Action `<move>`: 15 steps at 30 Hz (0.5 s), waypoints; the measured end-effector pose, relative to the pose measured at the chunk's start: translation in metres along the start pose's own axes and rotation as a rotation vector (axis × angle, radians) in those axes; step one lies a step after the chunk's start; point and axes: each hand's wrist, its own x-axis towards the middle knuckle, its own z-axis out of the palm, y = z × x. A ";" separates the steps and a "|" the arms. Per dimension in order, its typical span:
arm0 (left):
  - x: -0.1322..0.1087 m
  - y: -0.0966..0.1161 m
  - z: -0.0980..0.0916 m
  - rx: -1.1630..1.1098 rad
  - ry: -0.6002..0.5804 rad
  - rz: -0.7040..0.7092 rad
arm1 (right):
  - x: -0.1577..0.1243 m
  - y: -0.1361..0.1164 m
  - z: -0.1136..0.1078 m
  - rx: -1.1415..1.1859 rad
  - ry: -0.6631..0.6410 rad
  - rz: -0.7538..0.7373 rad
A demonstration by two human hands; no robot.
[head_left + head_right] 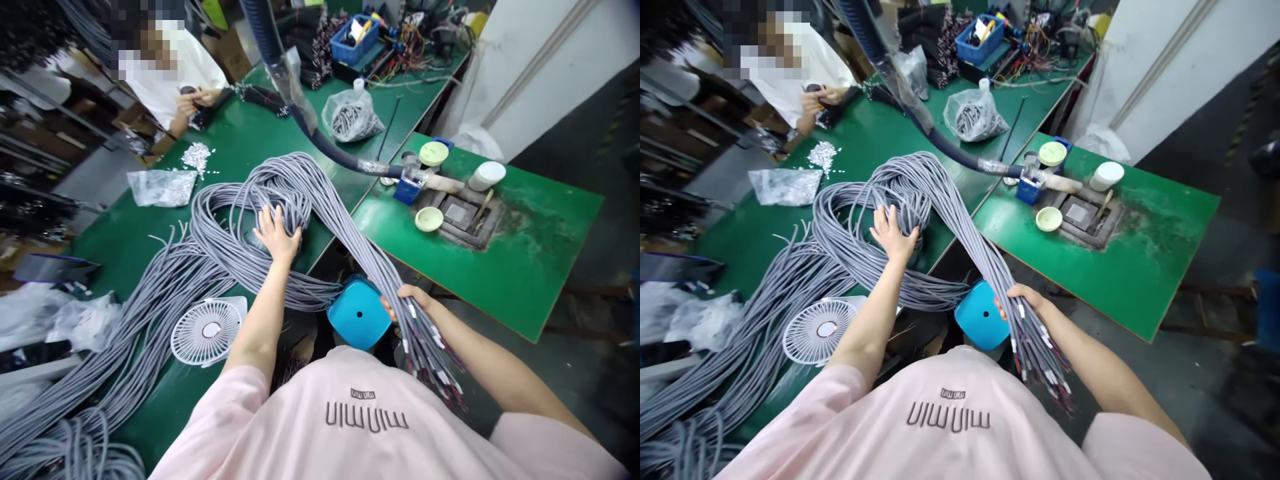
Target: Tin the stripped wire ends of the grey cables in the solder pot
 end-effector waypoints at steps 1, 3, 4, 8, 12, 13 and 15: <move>0.000 -0.013 -0.005 0.000 0.007 0.006 | -0.011 -0.001 0.002 -0.020 0.028 0.000; -0.002 -0.041 -0.015 -0.008 0.013 0.000 | -0.037 -0.001 0.005 -0.076 0.090 0.011; -0.003 -0.053 -0.020 -0.012 0.013 -0.011 | -0.052 0.001 0.006 -0.106 0.124 0.017; -0.008 -0.085 -0.029 -0.017 -0.006 -0.034 | -0.115 0.006 -0.004 -0.211 0.297 0.094; -0.005 -0.093 -0.025 -0.065 -0.026 0.019 | -0.161 -0.006 -0.023 -0.334 0.507 0.212; -0.005 -0.093 -0.023 -0.084 -0.025 0.035 | -0.168 -0.012 -0.027 -0.368 0.560 0.239; -0.004 -0.094 -0.020 -0.110 -0.013 0.067 | -0.177 -0.027 -0.035 -0.419 0.648 0.282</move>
